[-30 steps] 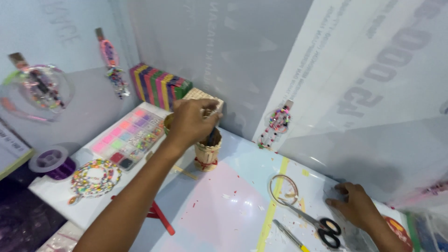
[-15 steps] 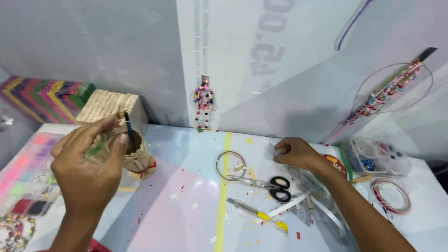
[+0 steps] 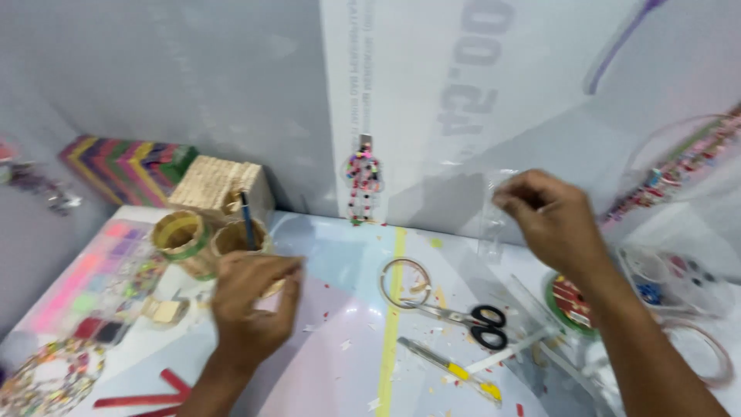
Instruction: Assembling a decorative container by gluing individual bamboo sticks onto a cylindrical frame.
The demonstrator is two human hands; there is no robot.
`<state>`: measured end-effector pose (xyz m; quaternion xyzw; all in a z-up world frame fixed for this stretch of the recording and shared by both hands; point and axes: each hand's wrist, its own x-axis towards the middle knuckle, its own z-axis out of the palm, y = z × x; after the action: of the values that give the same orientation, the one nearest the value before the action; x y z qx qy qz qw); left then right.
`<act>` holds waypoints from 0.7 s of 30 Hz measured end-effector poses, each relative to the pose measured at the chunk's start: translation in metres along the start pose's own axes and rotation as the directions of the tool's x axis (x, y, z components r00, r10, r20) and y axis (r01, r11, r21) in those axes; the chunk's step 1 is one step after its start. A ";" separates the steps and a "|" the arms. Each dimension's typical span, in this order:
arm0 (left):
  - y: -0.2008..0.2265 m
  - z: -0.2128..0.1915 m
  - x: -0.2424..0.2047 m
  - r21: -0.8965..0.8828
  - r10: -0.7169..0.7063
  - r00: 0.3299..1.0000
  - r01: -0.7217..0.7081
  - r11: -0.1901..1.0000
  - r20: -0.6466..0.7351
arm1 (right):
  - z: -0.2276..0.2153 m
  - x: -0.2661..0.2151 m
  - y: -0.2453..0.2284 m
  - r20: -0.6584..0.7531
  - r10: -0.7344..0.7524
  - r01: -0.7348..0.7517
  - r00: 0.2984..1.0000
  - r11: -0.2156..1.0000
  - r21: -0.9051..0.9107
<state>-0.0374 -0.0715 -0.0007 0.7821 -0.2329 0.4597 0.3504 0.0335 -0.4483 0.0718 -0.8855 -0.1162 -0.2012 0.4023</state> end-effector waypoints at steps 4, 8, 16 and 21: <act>0.017 -0.008 0.009 0.051 0.051 0.996 -0.047 0.998 -0.079 | 0.011 0.013 -0.086 -0.070 -0.164 0.166 0.984 0.986 0.027; -0.011 -0.017 -0.001 -0.078 -0.168 0.915 0.150 0.986 -0.367 | 0.048 0.038 -0.139 -0.124 -0.232 0.262 0.965 0.893 0.365; -0.063 -0.022 -0.011 -0.293 -0.386 0.787 0.271 0.917 -0.481 | 0.173 0.084 -0.177 -0.036 -0.387 0.303 0.921 0.658 0.689; -0.061 -0.027 -0.009 -0.283 -0.455 0.744 0.358 0.890 -0.489 | 0.224 0.086 -0.177 0.082 -0.339 0.226 0.937 0.770 0.597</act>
<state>-0.0143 -0.0112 -0.0198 0.6178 0.0143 0.5525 0.5593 0.1039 -0.1595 0.0955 -0.7078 -0.3408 -0.1315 0.6046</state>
